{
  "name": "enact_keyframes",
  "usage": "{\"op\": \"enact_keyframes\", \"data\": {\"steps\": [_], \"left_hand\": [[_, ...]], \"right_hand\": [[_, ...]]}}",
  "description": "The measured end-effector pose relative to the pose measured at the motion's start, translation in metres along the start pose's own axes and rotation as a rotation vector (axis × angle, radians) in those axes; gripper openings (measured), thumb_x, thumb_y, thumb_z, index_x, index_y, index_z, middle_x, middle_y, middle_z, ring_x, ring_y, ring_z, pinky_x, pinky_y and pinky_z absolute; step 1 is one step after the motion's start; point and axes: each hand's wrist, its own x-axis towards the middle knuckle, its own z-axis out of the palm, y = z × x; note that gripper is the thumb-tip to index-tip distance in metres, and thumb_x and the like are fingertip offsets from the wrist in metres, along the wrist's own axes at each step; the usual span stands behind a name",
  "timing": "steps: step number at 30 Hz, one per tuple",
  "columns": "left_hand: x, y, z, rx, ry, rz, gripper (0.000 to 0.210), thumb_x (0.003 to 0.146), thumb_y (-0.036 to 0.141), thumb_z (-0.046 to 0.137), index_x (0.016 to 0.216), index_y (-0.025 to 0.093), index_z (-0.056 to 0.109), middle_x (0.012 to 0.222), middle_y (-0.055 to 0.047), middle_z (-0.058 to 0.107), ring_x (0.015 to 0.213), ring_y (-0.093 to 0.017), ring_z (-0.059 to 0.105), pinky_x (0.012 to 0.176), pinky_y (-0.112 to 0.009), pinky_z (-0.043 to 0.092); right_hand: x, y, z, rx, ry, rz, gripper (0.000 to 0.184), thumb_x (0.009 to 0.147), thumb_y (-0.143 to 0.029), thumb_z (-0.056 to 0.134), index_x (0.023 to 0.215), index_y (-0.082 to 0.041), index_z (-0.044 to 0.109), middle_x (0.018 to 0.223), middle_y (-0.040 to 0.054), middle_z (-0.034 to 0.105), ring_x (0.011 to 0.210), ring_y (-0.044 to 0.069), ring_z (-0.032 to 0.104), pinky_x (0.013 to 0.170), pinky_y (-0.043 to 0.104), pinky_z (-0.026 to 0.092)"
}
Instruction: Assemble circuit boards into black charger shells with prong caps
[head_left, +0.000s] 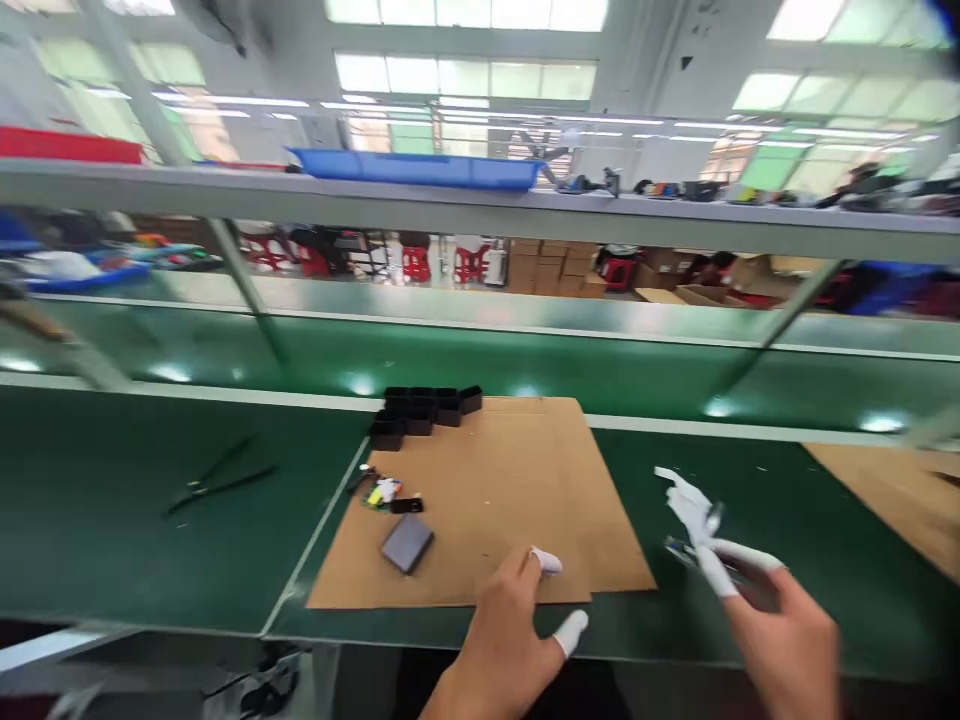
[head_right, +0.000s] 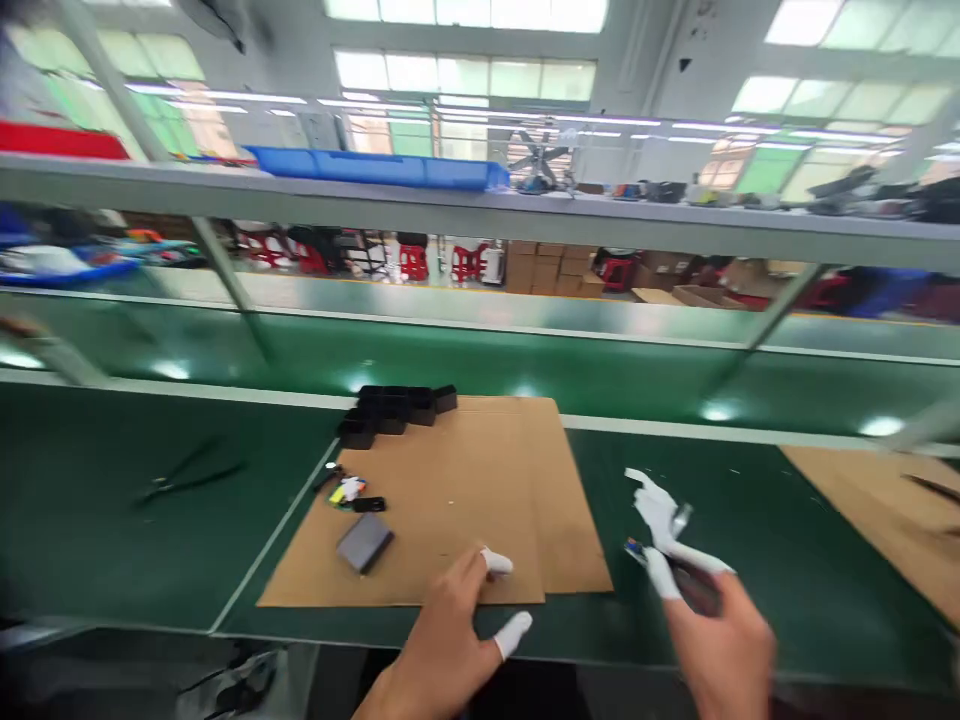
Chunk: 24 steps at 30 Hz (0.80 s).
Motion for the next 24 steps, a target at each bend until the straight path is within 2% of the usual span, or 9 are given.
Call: {"op": "enact_keyframes", "data": {"steps": [2, 4, 6, 9, 12, 15, 18, 21, 24], "left_hand": [[0.021, 0.026, 0.039, -0.156, -0.154, 0.014, 0.037, 0.083, 0.022, 0.076, 0.118, 0.023, 0.066, 0.12, -0.012, 0.071, 0.111, -0.035, 0.072, 0.102, -0.055, 0.059], [0.045, 0.045, 0.073, -0.243, -0.21, 0.033, 0.045, 0.078, 0.02, 0.078, 0.121, 0.021, 0.066, 0.126, -0.016, 0.07, 0.121, -0.042, 0.068, 0.107, -0.062, 0.054], [0.068, 0.056, 0.101, -0.332, -0.231, 0.029, 0.056, 0.072, 0.02, 0.082, 0.125, 0.019, 0.064, 0.132, -0.018, 0.067, 0.126, -0.044, 0.064, 0.111, -0.064, 0.05], [0.093, 0.06, 0.13, -0.484, -0.241, -0.021, 0.05, 0.068, 0.025, 0.088, 0.112, 0.021, 0.065, 0.115, -0.011, 0.069, 0.106, -0.034, 0.067, 0.099, -0.051, 0.054], [0.105, 0.056, 0.141, -0.675, -0.236, -0.106, 0.04, 0.071, 0.038, 0.09, 0.096, 0.022, 0.063, 0.092, -0.003, 0.068, 0.084, -0.022, 0.063, 0.081, -0.037, 0.052], [0.103, 0.047, 0.124, -0.888, -0.215, -0.209, 0.06, 0.071, 0.063, 0.089, 0.105, 0.019, 0.066, 0.094, -0.007, 0.073, 0.083, -0.022, 0.067, 0.077, -0.034, 0.051], [0.088, 0.032, 0.082, -1.032, -0.17, -0.282, 0.079, 0.079, 0.078, 0.078, 0.125, 0.014, 0.07, 0.104, -0.016, 0.078, 0.085, -0.026, 0.073, 0.074, -0.034, 0.048], [0.067, 0.012, 0.03, -1.048, -0.047, -0.315, 0.081, 0.083, 0.079, 0.075, 0.134, 0.016, 0.071, 0.117, -0.018, 0.079, 0.092, -0.027, 0.074, 0.076, -0.034, 0.047], [0.052, -0.008, -0.011, -0.962, 0.106, -0.333, 0.073, 0.081, 0.074, 0.082, 0.128, 0.019, 0.074, 0.125, -0.015, 0.078, 0.102, -0.027, 0.071, 0.082, -0.033, 0.048]], "right_hand": [[0.003, -0.014, 0.006, 0.171, -0.078, 0.066, 0.054, 0.064, -0.062, 0.093, 0.094, -0.019, 0.084, 0.094, 0.0134, 0.086, 0.086, 0.034, 0.079, 0.081, 0.045, 0.065], [0.007, -0.023, 0.01, 0.198, -0.105, 0.049, 0.05, 0.068, -0.06, 0.093, 0.094, -0.019, 0.083, 0.096, 0.0115, 0.086, 0.089, 0.032, 0.08, 0.084, 0.043, 0.066], [0.008, -0.025, 0.01, 0.21, -0.125, 0.042, 0.048, 0.071, -0.06, 0.092, 0.094, -0.019, 0.083, 0.097, 0.0112, 0.086, 0.091, 0.032, 0.08, 0.085, 0.043, 0.067], [0.007, -0.026, 0.01, 0.241, -0.184, 0.056, 0.048, 0.074, -0.06, 0.092, 0.096, -0.019, 0.082, 0.099, 0.0122, 0.085, 0.093, 0.033, 0.08, 0.087, 0.046, 0.067], [0.004, -0.032, 0.008, 0.277, -0.25, 0.065, 0.048, 0.075, -0.058, 0.093, 0.102, -0.02, 0.081, 0.107, 0.0129, 0.085, 0.098, 0.035, 0.08, 0.093, 0.048, 0.066], [0.003, -0.043, 0.004, 0.278, -0.31, 0.044, 0.049, 0.085, -0.06, 0.086, 0.118, -0.023, 0.079, 0.121, 0.0132, 0.083, 0.105, 0.034, 0.079, 0.101, 0.05, 0.063], [0.001, -0.054, 0.009, 0.175, -0.409, -0.107, 0.041, 0.094, -0.057, 0.077, 0.122, -0.027, 0.078, 0.124, 0.0107, 0.079, 0.109, 0.033, 0.075, 0.105, 0.049, 0.057], [-0.007, -0.066, 0.035, 0.152, -0.656, -0.259, 0.034, 0.094, -0.052, 0.079, 0.118, -0.028, 0.078, 0.105, 0.0062, 0.076, 0.093, 0.027, 0.071, 0.095, 0.044, 0.059], [-0.024, -0.083, 0.078, 0.243, -0.898, -0.322, 0.052, 0.089, -0.044, 0.086, 0.136, -0.03, 0.071, 0.103, 0.0031, 0.072, 0.089, 0.024, 0.071, 0.091, 0.042, 0.062]]}}
